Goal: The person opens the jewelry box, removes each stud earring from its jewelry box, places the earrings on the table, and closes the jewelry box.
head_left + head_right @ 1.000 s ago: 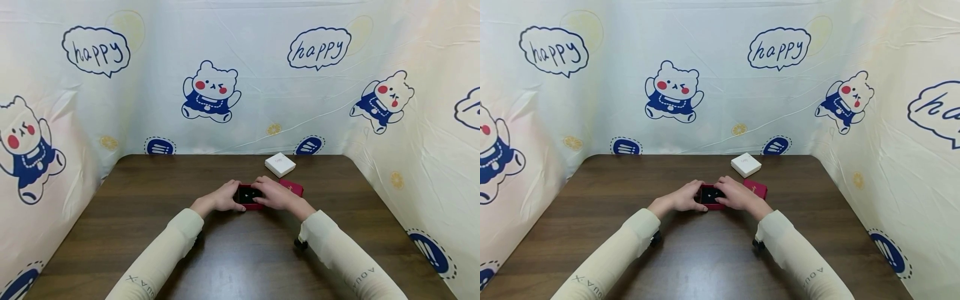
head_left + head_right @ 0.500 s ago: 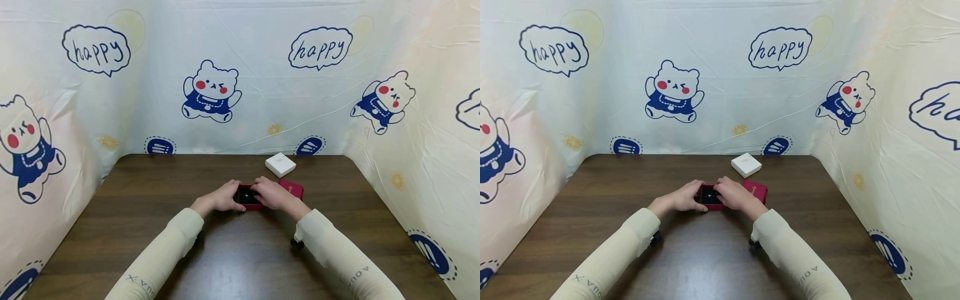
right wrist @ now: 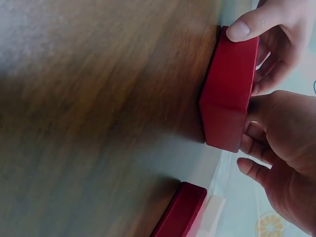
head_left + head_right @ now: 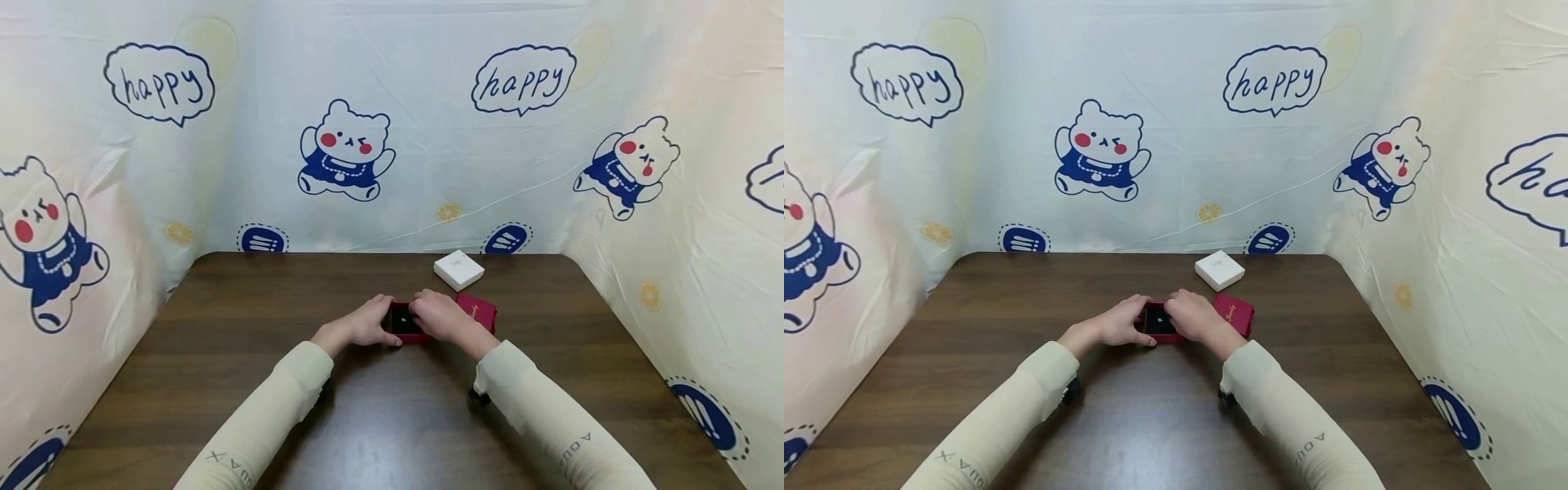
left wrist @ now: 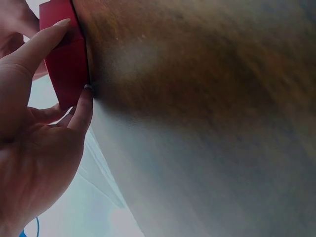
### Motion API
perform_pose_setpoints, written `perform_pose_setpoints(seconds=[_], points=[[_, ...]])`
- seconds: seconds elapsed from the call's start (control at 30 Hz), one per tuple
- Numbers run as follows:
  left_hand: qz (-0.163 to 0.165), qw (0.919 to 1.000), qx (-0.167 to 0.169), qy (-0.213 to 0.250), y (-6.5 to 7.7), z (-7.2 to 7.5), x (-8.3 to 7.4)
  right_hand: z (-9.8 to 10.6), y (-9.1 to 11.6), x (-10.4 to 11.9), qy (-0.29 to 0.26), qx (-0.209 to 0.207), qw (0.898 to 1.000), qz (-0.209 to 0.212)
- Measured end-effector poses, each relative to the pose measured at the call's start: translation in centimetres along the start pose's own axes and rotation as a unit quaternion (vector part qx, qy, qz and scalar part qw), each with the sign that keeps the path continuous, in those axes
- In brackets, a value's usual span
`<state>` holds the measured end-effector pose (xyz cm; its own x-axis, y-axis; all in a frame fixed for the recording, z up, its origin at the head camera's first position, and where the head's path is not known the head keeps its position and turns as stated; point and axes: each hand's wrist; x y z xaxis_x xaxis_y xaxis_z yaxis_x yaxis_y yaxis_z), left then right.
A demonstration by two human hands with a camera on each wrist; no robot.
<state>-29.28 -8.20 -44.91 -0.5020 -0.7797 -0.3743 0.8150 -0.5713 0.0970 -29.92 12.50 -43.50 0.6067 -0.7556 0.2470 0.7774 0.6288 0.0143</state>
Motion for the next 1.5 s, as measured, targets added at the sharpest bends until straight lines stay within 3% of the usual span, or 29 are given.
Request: perform_pose_setpoints(seconds=[0.87, 1.5], points=[[-0.008, 0.9999, -0.008, 0.008, 0.1, -0.1, -0.1, 0.1, 0.1, -0.2, 0.015, 0.008, 1.0, 0.023], [-0.009, 0.9999, -0.008, 0.004, 0.0, -0.1, 0.0, 0.8, 1.1, -0.3, -0.027, -0.001, 0.999, 0.036]])
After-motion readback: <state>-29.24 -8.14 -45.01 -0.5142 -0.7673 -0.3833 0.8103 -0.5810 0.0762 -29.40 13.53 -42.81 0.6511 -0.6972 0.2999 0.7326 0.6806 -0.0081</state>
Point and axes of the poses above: each hand's wrist, its own y-axis away from the middle knuckle, its own z-axis out of the back of the hand, x = y × z, and after that the axes turned 13 degrees about -y, right-handed
